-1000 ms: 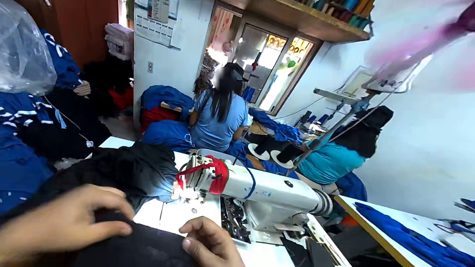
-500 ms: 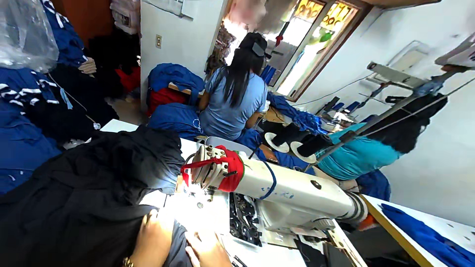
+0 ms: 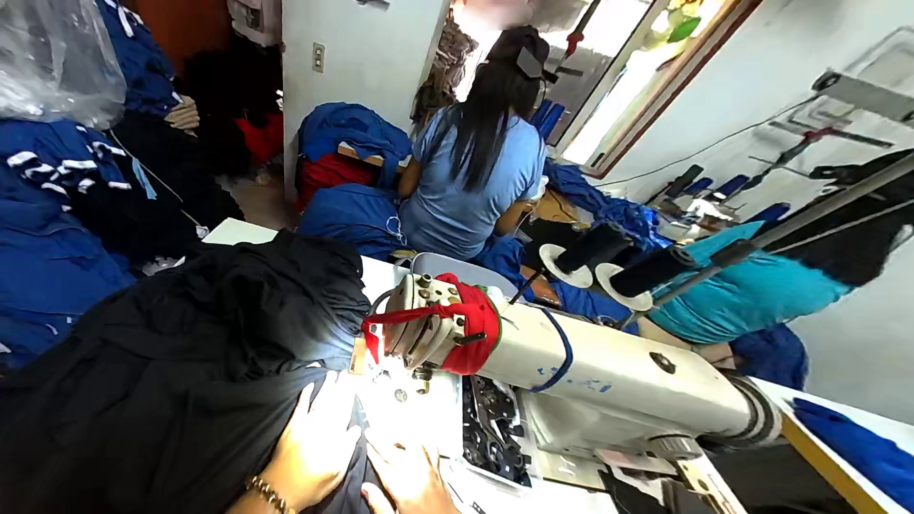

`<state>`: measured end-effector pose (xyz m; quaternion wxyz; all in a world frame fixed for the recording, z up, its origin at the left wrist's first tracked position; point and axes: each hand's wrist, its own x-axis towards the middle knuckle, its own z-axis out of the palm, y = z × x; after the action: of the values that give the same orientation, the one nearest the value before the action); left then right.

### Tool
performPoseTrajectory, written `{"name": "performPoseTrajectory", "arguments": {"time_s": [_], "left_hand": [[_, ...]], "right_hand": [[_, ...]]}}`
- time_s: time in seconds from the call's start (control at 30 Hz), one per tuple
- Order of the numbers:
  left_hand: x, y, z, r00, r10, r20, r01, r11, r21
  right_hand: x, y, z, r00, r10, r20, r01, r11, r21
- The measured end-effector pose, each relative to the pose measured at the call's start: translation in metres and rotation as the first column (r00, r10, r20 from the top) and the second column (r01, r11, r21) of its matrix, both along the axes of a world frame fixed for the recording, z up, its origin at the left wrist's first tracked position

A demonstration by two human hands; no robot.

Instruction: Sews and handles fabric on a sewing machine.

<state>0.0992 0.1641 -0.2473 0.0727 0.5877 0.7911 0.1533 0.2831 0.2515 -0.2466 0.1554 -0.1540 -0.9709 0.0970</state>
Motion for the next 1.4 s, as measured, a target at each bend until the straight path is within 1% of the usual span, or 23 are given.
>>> {"name": "performPoseTrajectory", "arguments": {"time_s": [0.07,0.17,0.27,0.4,0.5,0.6,0.7,0.77,0.87,1.0,1.07,1.17,1.2,1.23,1.27,1.3,1.33,1.37,1.4], "left_hand": [[-0.015,0.006,0.009,0.994,-0.098,0.048,0.103,0.988,-0.117],[-0.032,0.015,0.015,0.977,-0.207,0.052,0.213,0.960,-0.182],[-0.043,0.027,0.021,0.960,-0.273,0.062,0.280,0.930,-0.239],[-0.048,0.046,0.025,0.949,-0.311,0.044,0.309,0.899,-0.310],[-0.048,0.054,0.027,0.964,-0.262,0.053,0.264,0.903,-0.339],[-0.049,0.058,0.034,0.978,-0.159,0.137,0.199,0.912,-0.359],[-0.052,0.063,0.030,0.975,-0.148,0.164,0.197,0.917,-0.345],[-0.053,0.067,0.029,0.976,-0.112,0.184,0.168,0.932,-0.321],[-0.053,0.071,0.033,0.972,-0.114,0.204,0.173,0.938,-0.299],[-0.054,0.071,0.030,0.971,-0.118,0.210,0.174,0.947,-0.272],[-0.055,0.072,0.030,0.973,-0.142,0.184,0.189,0.944,-0.271],[-0.055,0.071,0.023,0.974,-0.156,0.163,0.187,0.962,-0.198],[-0.055,0.067,0.020,0.977,-0.159,0.144,0.179,0.973,-0.143],[-0.054,0.059,0.014,0.982,-0.166,0.094,0.169,0.985,-0.026],[-0.051,0.046,0.006,0.988,-0.155,0.001,0.152,0.968,0.199],[-0.047,0.032,0.000,0.993,-0.093,-0.078,0.117,0.901,0.417],[-0.041,0.010,0.000,0.993,0.004,-0.115,0.058,0.851,0.522],[-0.036,-0.018,0.005,0.984,0.118,-0.131,-0.025,0.830,0.558],[-0.030,-0.052,0.013,0.969,0.216,-0.121,-0.118,0.832,0.542]], "right_hand": [[-0.004,-0.003,0.002,0.999,-0.049,-0.012,0.048,0.998,-0.038],[-0.010,-0.012,0.004,0.991,-0.133,-0.025,0.130,0.988,-0.081],[-0.017,-0.017,0.002,0.978,-0.201,-0.048,0.198,0.979,-0.052],[-0.025,-0.017,0.003,0.962,-0.266,-0.067,0.265,0.964,-0.035],[-0.028,-0.015,0.001,0.953,-0.293,-0.078,0.291,0.956,-0.035],[-0.029,-0.013,-0.001,0.949,-0.301,-0.091,0.299,0.954,-0.030],[-0.029,-0.011,-0.004,0.944,-0.311,-0.112,0.310,0.950,-0.029],[-0.031,-0.009,-0.006,0.939,-0.323,-0.115,0.321,0.946,-0.040],[-0.032,-0.008,-0.006,0.932,-0.344,-0.111,0.340,0.939,-0.055],[-0.033,-0.009,-0.004,0.931,-0.353,-0.090,0.347,0.935,-0.072],[-0.033,-0.009,-0.004,0.932,-0.351,-0.089,0.347,0.936,-0.057],[-0.034,-0.014,-0.001,0.931,-0.365,-0.018,0.364,0.931,-0.029],[-0.035,-0.016,0.001,0.928,-0.371,0.004,0.371,0.928,-0.027],[-0.035,-0.019,0.002,0.926,-0.377,0.012,0.377,0.926,-0.014],[-0.034,-0.021,0.003,0.927,-0.375,0.008,0.375,0.927,0.000],[-0.033,-0.022,0.003,0.930,-0.367,-0.014,0.368,0.930,0.020],[-0.031,-0.022,0.001,0.933,-0.355,-0.058,0.358,0.932,0.049],[-0.029,-0.023,-0.001,0.935,-0.340,-0.100,0.348,0.935,0.075],[-0.028,-0.023,-0.004,0.937,-0.326,-0.126,0.339,0.936,0.095]]}}
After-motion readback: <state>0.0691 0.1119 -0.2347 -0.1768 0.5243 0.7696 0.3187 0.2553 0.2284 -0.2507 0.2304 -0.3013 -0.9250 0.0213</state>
